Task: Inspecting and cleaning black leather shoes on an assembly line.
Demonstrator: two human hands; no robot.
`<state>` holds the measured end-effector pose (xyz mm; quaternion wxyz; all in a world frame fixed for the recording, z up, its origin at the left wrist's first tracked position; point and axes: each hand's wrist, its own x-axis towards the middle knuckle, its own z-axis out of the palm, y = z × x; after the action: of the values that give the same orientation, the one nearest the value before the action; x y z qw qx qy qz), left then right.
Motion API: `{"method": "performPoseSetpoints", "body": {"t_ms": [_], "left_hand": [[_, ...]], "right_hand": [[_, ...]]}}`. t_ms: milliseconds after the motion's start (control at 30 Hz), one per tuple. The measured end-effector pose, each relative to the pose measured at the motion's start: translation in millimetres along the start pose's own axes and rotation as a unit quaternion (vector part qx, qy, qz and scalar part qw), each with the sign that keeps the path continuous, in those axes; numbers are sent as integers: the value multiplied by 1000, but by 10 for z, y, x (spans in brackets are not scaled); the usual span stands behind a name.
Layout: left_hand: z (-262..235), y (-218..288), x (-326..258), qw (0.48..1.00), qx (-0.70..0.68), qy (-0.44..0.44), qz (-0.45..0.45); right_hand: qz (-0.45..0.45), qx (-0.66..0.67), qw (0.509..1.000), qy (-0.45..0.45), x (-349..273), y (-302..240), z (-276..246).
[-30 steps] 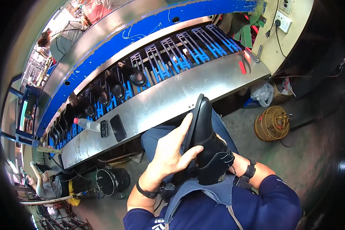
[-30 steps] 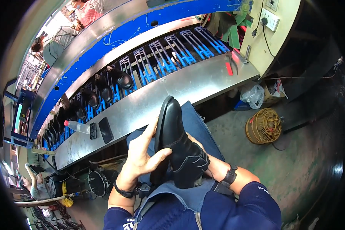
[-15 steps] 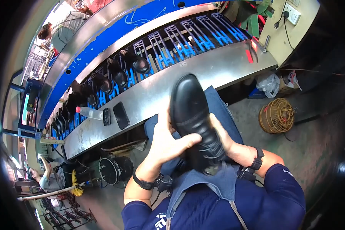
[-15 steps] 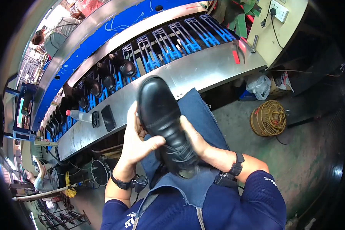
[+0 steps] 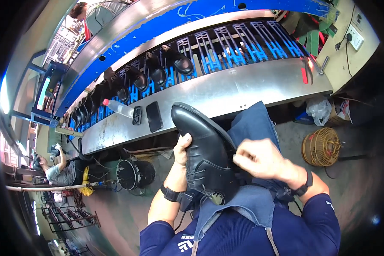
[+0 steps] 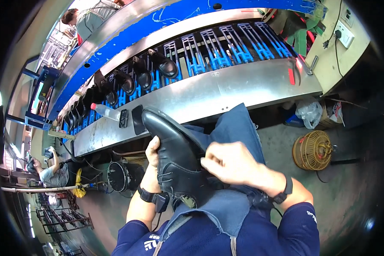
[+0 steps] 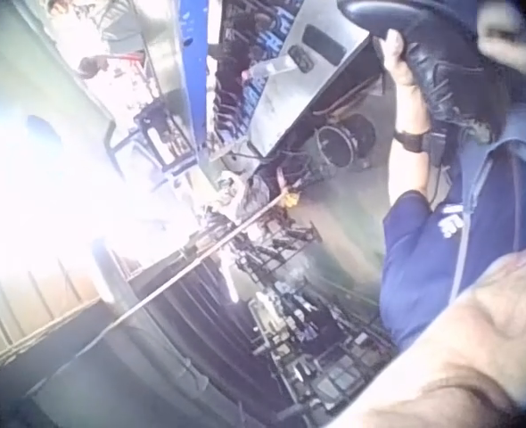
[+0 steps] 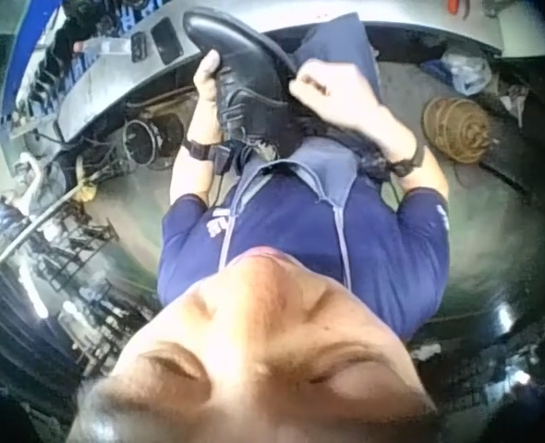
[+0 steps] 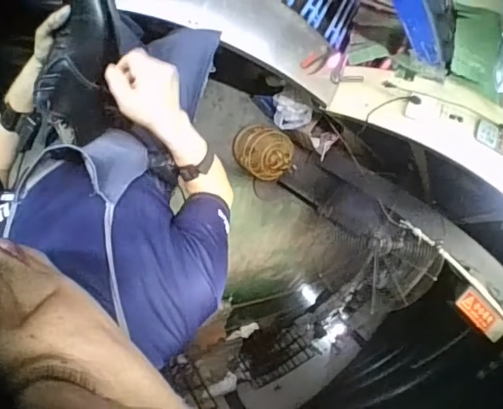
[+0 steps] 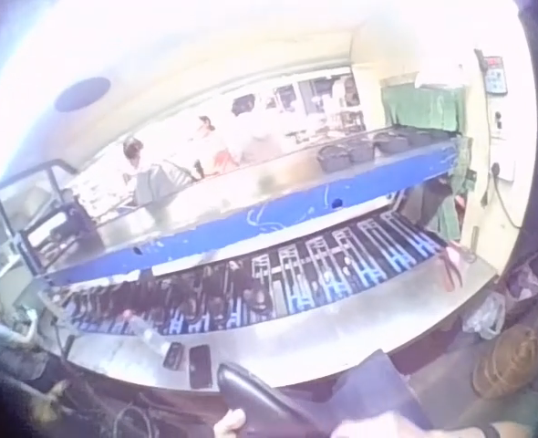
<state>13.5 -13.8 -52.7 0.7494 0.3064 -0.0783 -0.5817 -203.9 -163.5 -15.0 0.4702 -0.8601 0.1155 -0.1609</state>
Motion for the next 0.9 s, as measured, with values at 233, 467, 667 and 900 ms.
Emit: {"method": "performPoseSetpoints", "body": {"t_ms": [233, 467, 667, 900], "left_hand": [[83, 25, 37, 989, 129, 11, -67], [-41, 161, 138, 899, 406, -8, 161], [-183, 146, 28, 926, 368, 1, 87], [-393, 106, -34, 946, 314, 18, 75]], "right_hand": [[-173, -47, 981, 78, 807, -63, 97], [-138, 47, 984, 100, 892, 68, 246], [-124, 178, 976, 25, 877, 134, 234], [-164, 230, 959, 37, 913, 229, 335]]}}
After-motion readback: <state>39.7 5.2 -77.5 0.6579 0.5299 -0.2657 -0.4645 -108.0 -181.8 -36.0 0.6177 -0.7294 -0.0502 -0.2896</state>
